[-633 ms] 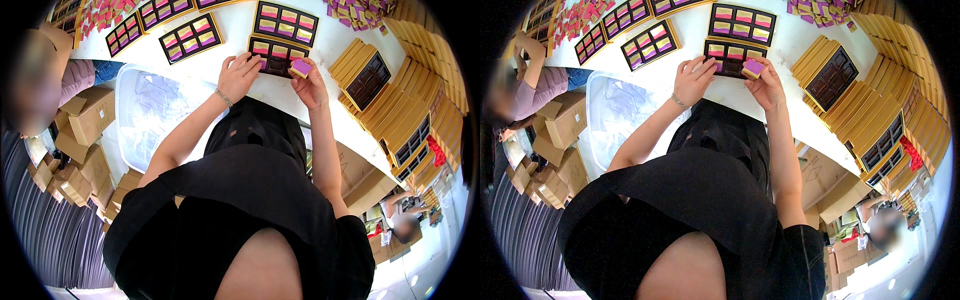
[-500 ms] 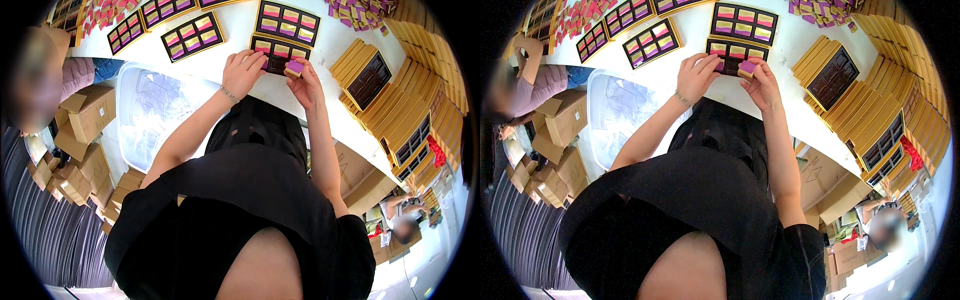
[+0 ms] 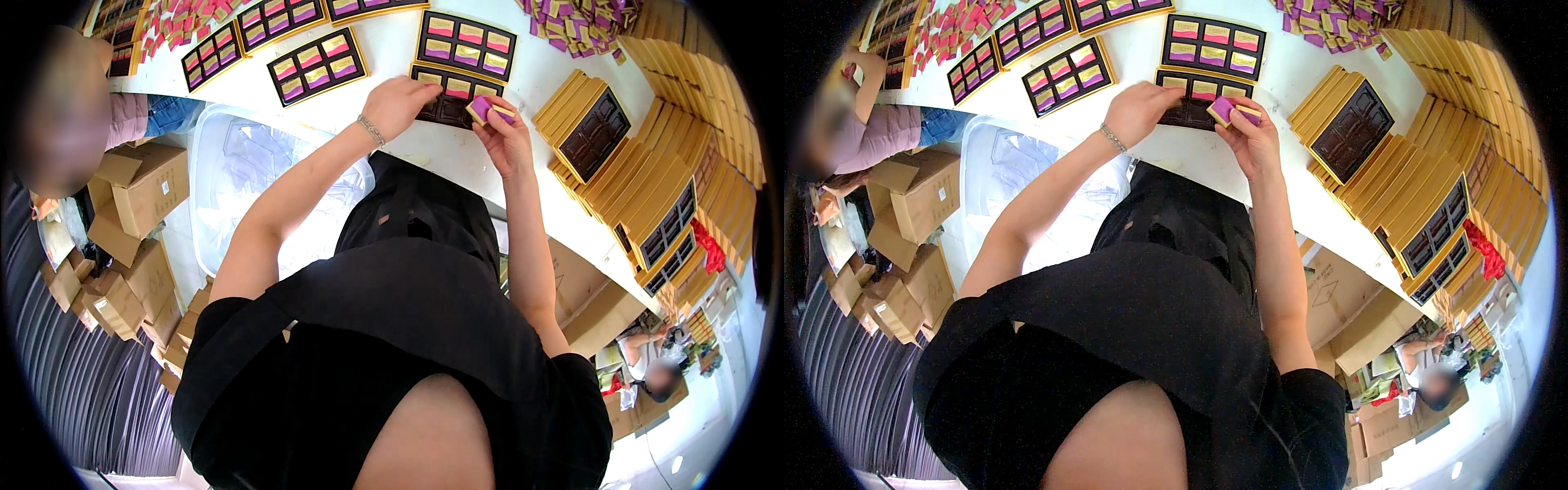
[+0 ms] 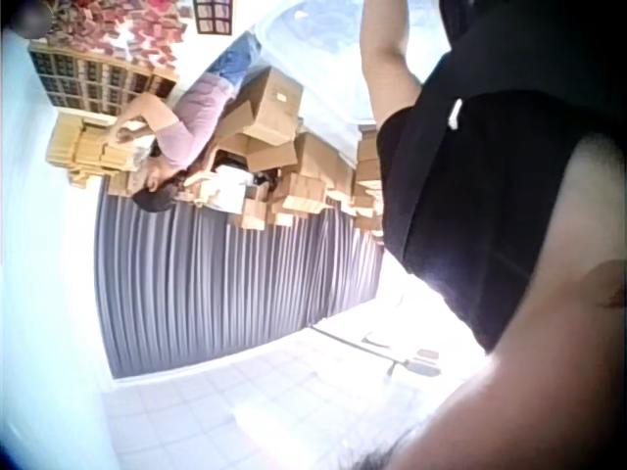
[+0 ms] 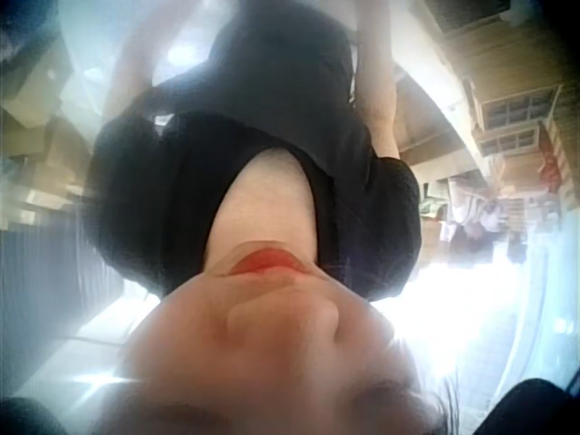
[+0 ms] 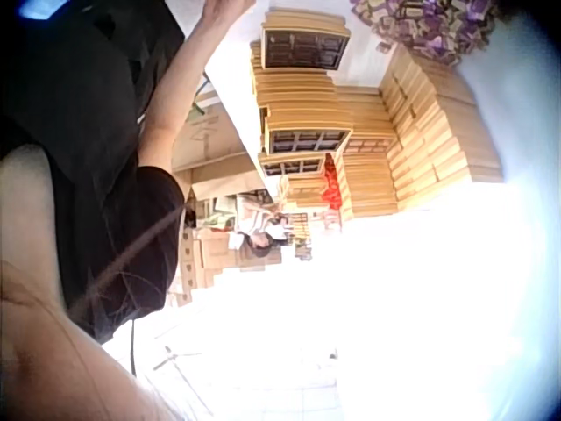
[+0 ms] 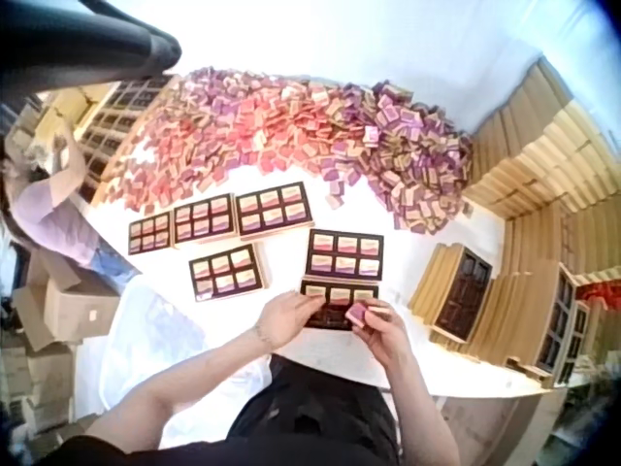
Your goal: The person places individually wrapped chocolates into the compartments of rectangular cardboard trays. They handle the trays and the small wrapped items by hand, arranging them in rows and stacking the completed trays on the table.
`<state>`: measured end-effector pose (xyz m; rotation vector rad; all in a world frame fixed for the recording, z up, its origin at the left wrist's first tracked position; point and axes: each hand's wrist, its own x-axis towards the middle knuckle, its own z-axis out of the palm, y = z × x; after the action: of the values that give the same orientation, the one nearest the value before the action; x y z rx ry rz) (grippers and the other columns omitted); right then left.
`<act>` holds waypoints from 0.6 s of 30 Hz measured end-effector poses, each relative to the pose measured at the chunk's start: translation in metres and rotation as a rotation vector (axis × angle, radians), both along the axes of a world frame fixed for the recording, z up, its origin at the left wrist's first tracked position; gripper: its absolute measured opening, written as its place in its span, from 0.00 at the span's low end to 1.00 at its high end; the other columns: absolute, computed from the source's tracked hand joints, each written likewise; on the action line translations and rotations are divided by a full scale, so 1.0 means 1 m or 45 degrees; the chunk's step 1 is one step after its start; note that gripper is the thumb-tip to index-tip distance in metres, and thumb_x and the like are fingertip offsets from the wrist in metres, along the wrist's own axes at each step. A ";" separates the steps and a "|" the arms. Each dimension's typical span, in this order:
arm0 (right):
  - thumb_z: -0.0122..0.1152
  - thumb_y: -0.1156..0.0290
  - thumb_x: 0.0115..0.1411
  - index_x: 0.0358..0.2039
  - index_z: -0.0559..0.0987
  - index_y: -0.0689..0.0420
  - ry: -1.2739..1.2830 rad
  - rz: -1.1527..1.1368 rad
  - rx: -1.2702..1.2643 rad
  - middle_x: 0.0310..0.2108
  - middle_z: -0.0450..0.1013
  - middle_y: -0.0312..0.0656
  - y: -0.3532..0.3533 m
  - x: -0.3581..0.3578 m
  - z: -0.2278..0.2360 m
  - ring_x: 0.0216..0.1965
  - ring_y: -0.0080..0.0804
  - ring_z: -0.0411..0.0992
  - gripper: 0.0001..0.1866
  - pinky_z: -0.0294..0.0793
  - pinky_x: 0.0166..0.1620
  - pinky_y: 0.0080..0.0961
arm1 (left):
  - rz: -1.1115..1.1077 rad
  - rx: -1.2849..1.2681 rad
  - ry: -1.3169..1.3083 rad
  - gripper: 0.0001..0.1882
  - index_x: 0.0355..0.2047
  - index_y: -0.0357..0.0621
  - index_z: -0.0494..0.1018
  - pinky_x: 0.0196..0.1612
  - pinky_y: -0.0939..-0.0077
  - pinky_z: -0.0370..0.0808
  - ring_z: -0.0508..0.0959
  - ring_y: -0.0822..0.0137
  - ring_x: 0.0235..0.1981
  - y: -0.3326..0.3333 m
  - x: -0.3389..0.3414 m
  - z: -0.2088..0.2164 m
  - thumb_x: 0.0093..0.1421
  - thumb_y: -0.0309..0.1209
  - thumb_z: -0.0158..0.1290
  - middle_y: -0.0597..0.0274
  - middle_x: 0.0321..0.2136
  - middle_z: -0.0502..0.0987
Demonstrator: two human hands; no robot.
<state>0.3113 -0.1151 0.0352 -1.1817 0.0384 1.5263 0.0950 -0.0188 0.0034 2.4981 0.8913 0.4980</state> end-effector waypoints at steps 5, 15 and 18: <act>0.62 0.82 0.56 0.41 0.76 0.62 -0.273 0.104 -0.043 0.40 0.74 0.45 -0.006 -0.002 -0.005 0.39 0.33 0.76 0.11 0.82 0.41 0.26 | 0.852 -1.080 -0.453 0.06 0.35 0.39 0.77 0.28 0.79 0.76 0.80 0.75 0.25 -0.028 0.003 -0.001 0.58 0.28 0.55 0.62 0.26 0.80; 0.64 0.84 0.52 0.32 0.79 0.62 -1.146 0.362 0.313 0.38 0.78 0.39 -0.016 -0.024 -0.002 0.41 0.26 0.75 0.07 0.74 0.46 0.21 | 0.881 -0.787 0.118 0.08 0.26 0.44 0.76 0.31 0.66 0.77 0.80 0.58 0.25 -0.042 0.013 0.011 0.50 0.34 0.59 0.59 0.21 0.79; 0.64 0.85 0.50 0.31 0.79 0.61 -1.451 0.436 0.447 0.38 0.78 0.41 -0.017 -0.030 0.006 0.41 0.31 0.76 0.08 0.74 0.45 0.23 | 0.798 -0.823 0.361 0.08 0.26 0.45 0.76 0.30 0.66 0.76 0.79 0.59 0.24 -0.033 0.013 0.014 0.50 0.36 0.59 0.59 0.21 0.79</act>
<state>0.2815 -0.1323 0.0411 -1.6458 -1.1822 0.8752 0.1078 -0.0521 0.0177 1.6951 1.6499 0.0077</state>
